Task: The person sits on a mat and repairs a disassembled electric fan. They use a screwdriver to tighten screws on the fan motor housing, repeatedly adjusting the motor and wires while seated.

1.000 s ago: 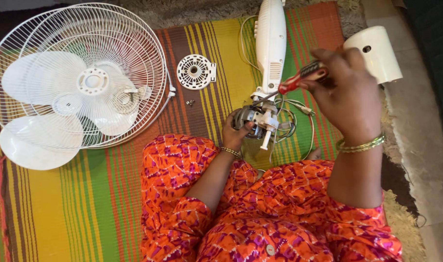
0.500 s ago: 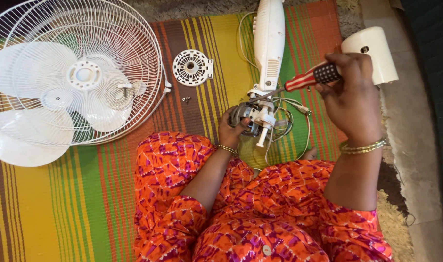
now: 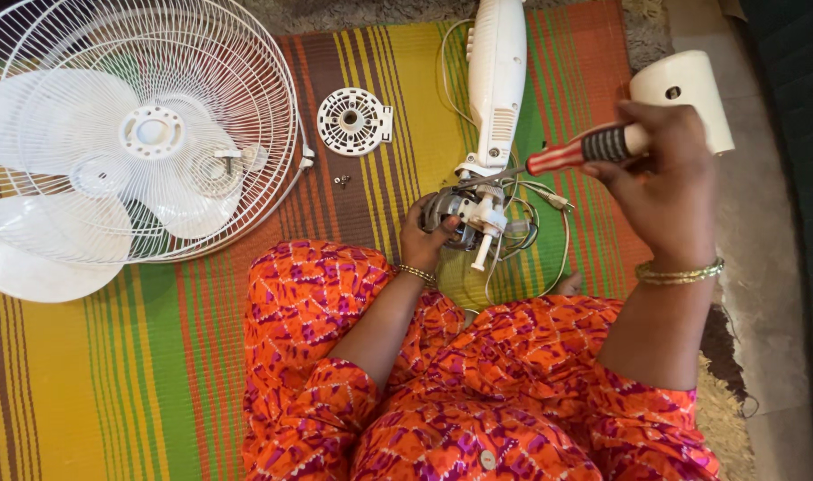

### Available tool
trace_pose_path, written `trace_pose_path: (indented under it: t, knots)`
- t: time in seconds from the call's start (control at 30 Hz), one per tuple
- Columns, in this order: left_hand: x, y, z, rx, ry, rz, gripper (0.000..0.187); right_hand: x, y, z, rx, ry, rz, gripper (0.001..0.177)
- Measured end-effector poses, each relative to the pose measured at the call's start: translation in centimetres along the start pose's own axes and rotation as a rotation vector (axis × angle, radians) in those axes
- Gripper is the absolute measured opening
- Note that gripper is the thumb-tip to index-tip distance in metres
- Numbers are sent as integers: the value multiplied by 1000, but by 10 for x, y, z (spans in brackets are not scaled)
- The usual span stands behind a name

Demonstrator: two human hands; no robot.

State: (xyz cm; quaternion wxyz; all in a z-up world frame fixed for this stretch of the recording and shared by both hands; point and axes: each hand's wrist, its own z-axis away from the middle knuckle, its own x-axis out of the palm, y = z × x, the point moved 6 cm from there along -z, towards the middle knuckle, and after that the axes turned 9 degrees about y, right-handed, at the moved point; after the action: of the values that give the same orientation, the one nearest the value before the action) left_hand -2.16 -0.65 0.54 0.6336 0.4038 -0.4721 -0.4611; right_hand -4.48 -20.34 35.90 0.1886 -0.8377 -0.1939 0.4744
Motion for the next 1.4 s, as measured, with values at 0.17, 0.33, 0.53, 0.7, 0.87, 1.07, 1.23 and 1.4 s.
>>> trace_pose_path:
  t: [0.17, 0.33, 0.53, 0.7, 0.87, 1.07, 1.23, 1.4]
  knots:
    - [1, 0, -1, -8, -7, -10, 89, 5, 21, 5, 253, 117, 189, 40]
    - [4, 1, 1, 12, -37, 5, 89, 0, 2, 3, -170, 84, 15, 56]
    - [2, 0, 0, 1, -17, 14, 91, 10, 36, 12, 411, -20, 77, 49]
    - [1, 3, 1, 0, -17, -35, 93, 0, 8, 3, -39, 23, -98, 61]
    - [1, 6, 1, 20, -9, -76, 91, -2, 11, 3, 65, -94, -105, 49]
    - [-1, 5, 0, 27, 3, -14, 89, 1, -1, 2, -50, 90, 160, 50]
    - [-1, 1, -1, 12, 4, -13, 89, -8, -6, 6, -44, -89, -168, 47]
    - [-2, -2, -1, -5, 0, 27, 91, -7, 9, 7, 243, -2, 32, 49]
